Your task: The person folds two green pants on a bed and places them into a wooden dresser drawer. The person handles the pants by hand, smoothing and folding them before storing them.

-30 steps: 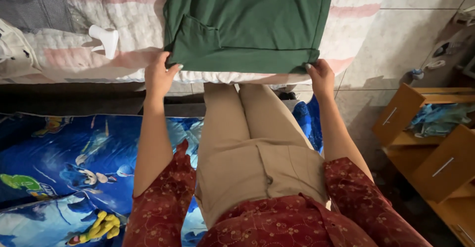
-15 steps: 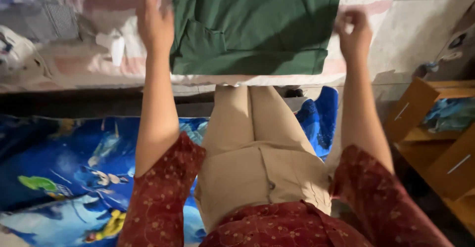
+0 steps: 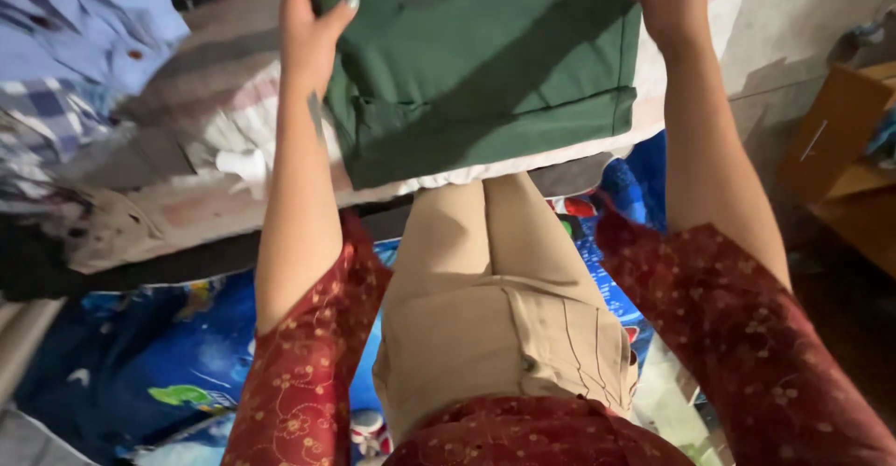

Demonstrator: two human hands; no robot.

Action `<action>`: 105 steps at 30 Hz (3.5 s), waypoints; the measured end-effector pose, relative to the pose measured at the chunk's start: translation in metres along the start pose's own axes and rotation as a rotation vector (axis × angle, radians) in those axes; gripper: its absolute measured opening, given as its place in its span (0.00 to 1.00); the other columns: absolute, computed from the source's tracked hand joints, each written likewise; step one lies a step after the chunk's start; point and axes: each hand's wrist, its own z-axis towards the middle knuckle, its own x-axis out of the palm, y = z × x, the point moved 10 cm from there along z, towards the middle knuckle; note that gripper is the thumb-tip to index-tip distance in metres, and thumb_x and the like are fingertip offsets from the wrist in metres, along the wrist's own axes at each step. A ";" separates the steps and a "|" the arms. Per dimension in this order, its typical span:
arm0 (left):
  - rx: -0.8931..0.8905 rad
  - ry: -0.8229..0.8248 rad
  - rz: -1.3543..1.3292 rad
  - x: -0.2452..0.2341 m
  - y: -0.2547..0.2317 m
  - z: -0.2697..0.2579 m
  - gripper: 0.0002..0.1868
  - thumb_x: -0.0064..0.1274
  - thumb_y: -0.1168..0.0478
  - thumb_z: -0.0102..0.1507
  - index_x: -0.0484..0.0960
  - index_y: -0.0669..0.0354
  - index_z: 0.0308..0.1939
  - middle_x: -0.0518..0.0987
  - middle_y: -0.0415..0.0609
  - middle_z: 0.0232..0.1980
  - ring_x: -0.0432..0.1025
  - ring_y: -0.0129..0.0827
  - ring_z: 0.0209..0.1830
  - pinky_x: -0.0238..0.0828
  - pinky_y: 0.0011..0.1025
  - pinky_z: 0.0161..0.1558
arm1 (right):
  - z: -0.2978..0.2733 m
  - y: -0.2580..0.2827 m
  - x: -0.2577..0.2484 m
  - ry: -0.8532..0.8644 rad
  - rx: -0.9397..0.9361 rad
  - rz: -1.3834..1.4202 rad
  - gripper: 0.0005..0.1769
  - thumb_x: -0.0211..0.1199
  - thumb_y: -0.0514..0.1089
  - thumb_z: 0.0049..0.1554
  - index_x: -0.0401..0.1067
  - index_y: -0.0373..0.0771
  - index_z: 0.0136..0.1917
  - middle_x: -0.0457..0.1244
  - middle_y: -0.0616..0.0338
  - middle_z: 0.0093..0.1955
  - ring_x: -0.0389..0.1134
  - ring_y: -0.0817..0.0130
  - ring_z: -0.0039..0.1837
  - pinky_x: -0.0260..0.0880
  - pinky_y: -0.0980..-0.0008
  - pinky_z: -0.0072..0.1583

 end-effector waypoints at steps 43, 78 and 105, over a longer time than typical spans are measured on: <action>-0.324 -0.374 0.679 -0.025 0.097 -0.259 0.21 0.64 0.59 0.63 0.79 0.61 0.58 0.83 0.54 0.43 0.78 0.34 0.41 0.71 0.33 0.44 | -0.180 -0.002 -0.001 -0.085 0.162 -0.218 0.19 0.72 0.31 0.52 0.71 0.34 0.56 0.63 0.57 0.52 0.66 0.70 0.50 0.69 0.69 0.51; -0.297 -0.635 -0.332 0.007 0.167 -0.307 0.15 0.53 0.66 0.65 0.78 0.65 0.56 0.84 0.46 0.38 0.79 0.26 0.35 0.77 0.26 0.41 | -0.199 -0.114 -0.012 0.307 0.457 -0.032 0.15 0.65 0.32 0.59 0.75 0.34 0.60 0.70 0.63 0.54 0.68 0.77 0.55 0.68 0.76 0.58; 0.016 -0.495 1.196 0.079 0.026 -0.264 0.18 0.57 0.66 0.55 0.79 0.55 0.49 0.76 0.52 0.57 0.71 0.49 0.60 0.67 0.48 0.61 | -0.207 0.052 0.032 -0.135 0.069 -0.601 0.28 0.74 0.37 0.55 0.66 0.31 0.65 0.64 0.48 0.59 0.63 0.55 0.61 0.64 0.57 0.62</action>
